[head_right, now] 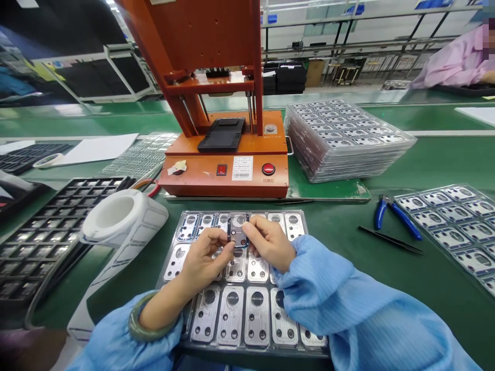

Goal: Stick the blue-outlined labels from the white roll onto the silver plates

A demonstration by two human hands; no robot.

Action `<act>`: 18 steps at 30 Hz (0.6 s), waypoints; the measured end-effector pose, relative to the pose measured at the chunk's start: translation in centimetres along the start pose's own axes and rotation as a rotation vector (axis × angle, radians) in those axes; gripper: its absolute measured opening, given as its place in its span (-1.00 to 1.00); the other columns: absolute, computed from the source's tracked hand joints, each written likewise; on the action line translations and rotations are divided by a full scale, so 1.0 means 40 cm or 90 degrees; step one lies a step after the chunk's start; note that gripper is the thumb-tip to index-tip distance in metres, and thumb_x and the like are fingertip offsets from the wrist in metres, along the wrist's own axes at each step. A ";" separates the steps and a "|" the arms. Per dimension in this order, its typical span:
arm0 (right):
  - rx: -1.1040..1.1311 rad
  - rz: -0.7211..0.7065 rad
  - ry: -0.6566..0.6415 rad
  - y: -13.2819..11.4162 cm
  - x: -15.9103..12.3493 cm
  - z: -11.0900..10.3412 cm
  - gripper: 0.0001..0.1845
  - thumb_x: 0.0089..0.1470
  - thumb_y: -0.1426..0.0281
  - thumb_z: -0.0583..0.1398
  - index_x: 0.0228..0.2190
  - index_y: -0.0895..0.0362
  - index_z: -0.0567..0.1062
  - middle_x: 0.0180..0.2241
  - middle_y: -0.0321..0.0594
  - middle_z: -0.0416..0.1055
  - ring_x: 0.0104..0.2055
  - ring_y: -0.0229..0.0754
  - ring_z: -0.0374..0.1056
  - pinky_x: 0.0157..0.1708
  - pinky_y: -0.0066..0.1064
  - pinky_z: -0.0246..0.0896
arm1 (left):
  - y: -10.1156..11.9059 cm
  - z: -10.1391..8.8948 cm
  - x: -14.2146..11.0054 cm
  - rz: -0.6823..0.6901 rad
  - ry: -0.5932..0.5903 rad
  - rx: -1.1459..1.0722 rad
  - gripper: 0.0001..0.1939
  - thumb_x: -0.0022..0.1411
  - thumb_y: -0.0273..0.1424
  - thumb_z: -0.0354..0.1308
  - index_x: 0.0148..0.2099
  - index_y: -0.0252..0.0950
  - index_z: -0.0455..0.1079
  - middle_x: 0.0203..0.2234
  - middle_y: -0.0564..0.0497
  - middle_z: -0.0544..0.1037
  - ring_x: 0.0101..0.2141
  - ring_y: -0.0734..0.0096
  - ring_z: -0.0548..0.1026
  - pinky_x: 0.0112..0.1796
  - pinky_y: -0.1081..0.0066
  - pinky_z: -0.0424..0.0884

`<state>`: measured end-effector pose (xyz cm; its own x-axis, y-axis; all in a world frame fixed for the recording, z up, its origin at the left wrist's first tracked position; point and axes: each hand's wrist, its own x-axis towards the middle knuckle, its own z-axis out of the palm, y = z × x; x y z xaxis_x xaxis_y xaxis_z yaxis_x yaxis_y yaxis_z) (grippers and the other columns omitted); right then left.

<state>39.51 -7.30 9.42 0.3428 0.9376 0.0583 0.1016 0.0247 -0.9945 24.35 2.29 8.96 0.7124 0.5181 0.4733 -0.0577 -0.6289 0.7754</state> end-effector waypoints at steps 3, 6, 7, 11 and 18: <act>-0.023 -0.032 0.007 0.002 -0.003 -0.001 -0.64 0.20 0.09 0.07 -0.47 0.09 0.30 -0.67 -0.43 0.24 -0.64 -0.34 0.21 -0.61 -0.52 0.13 | 0.003 -0.001 0.004 0.000 0.011 0.006 -0.89 0.16 -0.50 0.10 -0.25 -0.24 0.24 -0.47 0.10 0.40 -0.51 0.56 0.43 -0.50 0.57 0.41; -0.026 -0.035 0.028 0.002 -0.001 0.000 -0.63 0.20 0.07 0.05 -0.43 0.10 0.34 -0.67 -0.42 0.25 -0.65 -0.34 0.20 -0.62 -0.51 0.11 | 0.005 -0.001 0.006 -0.001 0.004 0.006 -0.90 0.16 -0.50 0.09 -0.25 -0.24 0.24 -0.48 0.11 0.40 -0.51 0.56 0.43 -0.49 0.56 0.42; -0.027 -0.034 0.033 0.002 0.001 0.000 -0.63 0.21 0.08 0.05 -0.43 0.10 0.35 -0.68 -0.42 0.25 -0.65 -0.34 0.20 -0.62 -0.51 0.11 | 0.005 -0.001 0.006 -0.002 -0.001 0.005 -0.90 0.16 -0.50 0.09 -0.26 -0.24 0.24 -0.49 0.11 0.40 -0.52 0.56 0.43 -0.49 0.56 0.42; -0.032 -0.030 0.032 0.003 0.005 0.001 -0.62 0.22 0.08 0.04 -0.45 0.10 0.34 -0.69 -0.42 0.26 -0.66 -0.34 0.20 -0.61 -0.51 0.11 | 0.005 -0.001 0.004 -0.002 -0.004 0.018 -0.92 0.17 -0.48 0.08 -0.26 -0.25 0.25 -0.49 0.09 0.41 -0.53 0.55 0.43 -0.50 0.54 0.42; -0.042 -0.028 0.044 0.004 0.007 0.002 -0.62 0.20 0.06 0.05 -0.42 0.10 0.36 -0.69 -0.42 0.25 -0.65 -0.33 0.19 -0.60 -0.50 0.13 | 0.004 -0.004 0.005 0.036 0.014 0.055 -0.89 0.18 -0.51 0.08 -0.24 -0.23 0.24 -0.47 0.10 0.40 -0.50 0.56 0.42 -0.48 0.56 0.42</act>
<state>39.56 -7.00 9.29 0.4006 0.9095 0.1106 0.1790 0.0406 -0.9830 24.35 2.39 9.24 0.6946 0.4926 0.5242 -0.0362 -0.7039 0.7094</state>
